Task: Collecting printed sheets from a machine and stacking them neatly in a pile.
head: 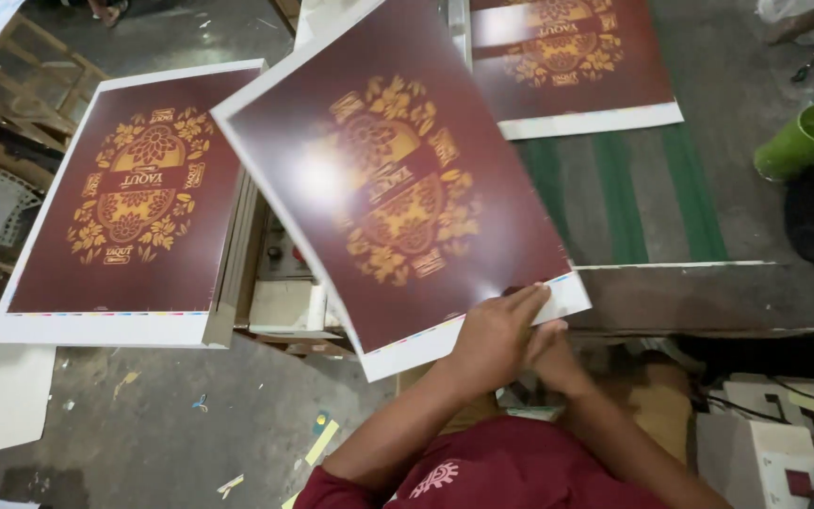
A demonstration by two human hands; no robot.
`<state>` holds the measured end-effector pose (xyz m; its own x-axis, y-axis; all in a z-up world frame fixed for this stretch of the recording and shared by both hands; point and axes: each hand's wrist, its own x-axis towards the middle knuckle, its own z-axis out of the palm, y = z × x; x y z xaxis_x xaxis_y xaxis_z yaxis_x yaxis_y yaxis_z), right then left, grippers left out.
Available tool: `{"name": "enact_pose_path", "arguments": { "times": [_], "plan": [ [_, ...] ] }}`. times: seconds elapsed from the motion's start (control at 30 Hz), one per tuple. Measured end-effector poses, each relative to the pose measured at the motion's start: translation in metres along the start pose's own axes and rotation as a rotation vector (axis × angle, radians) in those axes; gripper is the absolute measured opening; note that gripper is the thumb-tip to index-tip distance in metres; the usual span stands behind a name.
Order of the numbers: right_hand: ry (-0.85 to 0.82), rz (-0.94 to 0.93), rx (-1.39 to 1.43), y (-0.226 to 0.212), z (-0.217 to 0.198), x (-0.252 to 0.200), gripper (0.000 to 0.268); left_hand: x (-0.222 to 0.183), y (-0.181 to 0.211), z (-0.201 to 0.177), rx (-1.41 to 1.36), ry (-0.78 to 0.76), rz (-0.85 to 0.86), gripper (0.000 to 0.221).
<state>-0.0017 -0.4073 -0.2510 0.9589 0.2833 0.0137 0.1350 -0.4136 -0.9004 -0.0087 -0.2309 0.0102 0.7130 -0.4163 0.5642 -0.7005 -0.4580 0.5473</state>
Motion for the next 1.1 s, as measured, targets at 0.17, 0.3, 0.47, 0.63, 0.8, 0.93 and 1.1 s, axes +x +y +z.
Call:
{"name": "enact_pose_path", "arguments": {
  "times": [0.17, 0.3, 0.47, 0.63, 0.8, 0.93, 1.1],
  "plan": [
    [0.438, 0.261, 0.710, -0.025, -0.051, -0.021, 0.029, -0.016, -0.038, -0.054, 0.156, 0.151, -0.053, 0.040],
    [0.681, 0.202, 0.855, 0.003, -0.098, -0.052, 0.029, -0.063, -0.107, -0.130, 0.574, 0.337, -0.269, 0.049],
    [0.741, 0.147, 0.828, 0.034, -0.138, -0.085, 0.025, -0.144, -0.155, -0.206, 1.095, 0.291, -0.651, 0.037],
    [0.773, 0.179, 0.802, 0.025, -0.157, -0.097, 0.024, -0.190, -0.174, -0.220, 1.407, 0.229, -0.753, 0.078],
    [0.769, 0.186, 0.742, 0.031, -0.163, -0.089, 0.027, -0.204, -0.179, -0.237, 1.285, 0.145, -0.809, 0.047],
    [0.799, 0.107, 0.777, 0.035, -0.166, -0.077, 0.024, -0.186, -0.155, -0.257, 1.220, 0.136, -0.772, 0.032],
    [0.794, 0.175, 0.756, 0.044, -0.172, -0.047, 0.034, -0.186, -0.158, -0.272, 1.295, 0.015, -0.815, 0.025]
  ]
}}
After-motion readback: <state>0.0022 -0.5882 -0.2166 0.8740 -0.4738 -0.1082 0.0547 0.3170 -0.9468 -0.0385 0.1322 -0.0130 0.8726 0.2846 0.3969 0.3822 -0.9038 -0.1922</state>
